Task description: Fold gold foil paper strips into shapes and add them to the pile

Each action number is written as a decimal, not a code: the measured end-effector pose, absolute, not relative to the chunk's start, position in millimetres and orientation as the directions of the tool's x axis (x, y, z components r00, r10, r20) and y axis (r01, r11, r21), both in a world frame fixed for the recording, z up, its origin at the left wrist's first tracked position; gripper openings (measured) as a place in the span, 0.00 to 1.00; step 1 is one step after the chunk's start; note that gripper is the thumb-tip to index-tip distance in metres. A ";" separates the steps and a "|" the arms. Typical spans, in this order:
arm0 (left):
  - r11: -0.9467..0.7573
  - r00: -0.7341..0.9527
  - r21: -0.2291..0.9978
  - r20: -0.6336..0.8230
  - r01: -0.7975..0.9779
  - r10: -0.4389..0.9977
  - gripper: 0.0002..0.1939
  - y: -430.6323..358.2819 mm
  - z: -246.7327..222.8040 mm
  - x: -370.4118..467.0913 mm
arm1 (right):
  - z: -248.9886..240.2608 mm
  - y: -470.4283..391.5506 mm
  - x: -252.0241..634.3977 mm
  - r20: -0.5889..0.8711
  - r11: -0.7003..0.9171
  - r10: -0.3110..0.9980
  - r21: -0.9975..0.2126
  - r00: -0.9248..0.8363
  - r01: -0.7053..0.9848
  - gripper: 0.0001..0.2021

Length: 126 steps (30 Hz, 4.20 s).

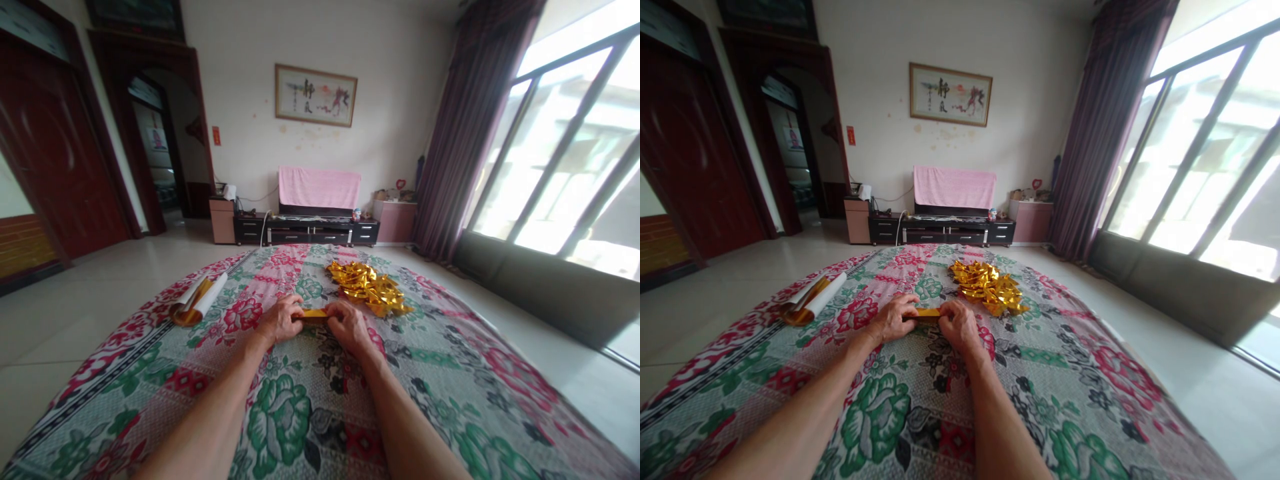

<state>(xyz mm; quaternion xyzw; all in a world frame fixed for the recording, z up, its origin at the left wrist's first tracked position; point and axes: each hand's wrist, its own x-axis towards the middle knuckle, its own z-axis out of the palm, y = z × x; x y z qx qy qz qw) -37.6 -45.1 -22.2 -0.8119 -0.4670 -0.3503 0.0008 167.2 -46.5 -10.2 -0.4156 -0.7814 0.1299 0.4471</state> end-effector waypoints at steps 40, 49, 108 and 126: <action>-0.524 0.257 0.355 0.580 0.775 0.773 0.14 -45.8 -22.8 -39.5 | -16.0 -62.2 141.0 0.586 0.638 0.705 -0.276 -0.400 0.719 0.08; -0.527 0.255 0.477 0.523 0.703 0.813 0.05 -44.3 -25.7 -52.1 | -11.1 -63.1 141.3 0.564 0.639 0.708 -0.256 -0.425 0.726 0.08; -0.302 0.071 0.356 0.537 0.884 0.841 0.06 -41.6 -18.0 -41.5 | 10.2 -18.1 154.7 0.180 0.482 0.875 -0.263 -0.449 0.836 0.13; -0.356 -0.135 0.882 0.412 0.309 0.901 0.12 -43.6 -3.8 -30.2 | 21.8 -27.8 146.4 0.169 0.414 0.904 -0.573 -0.392 0.707 0.08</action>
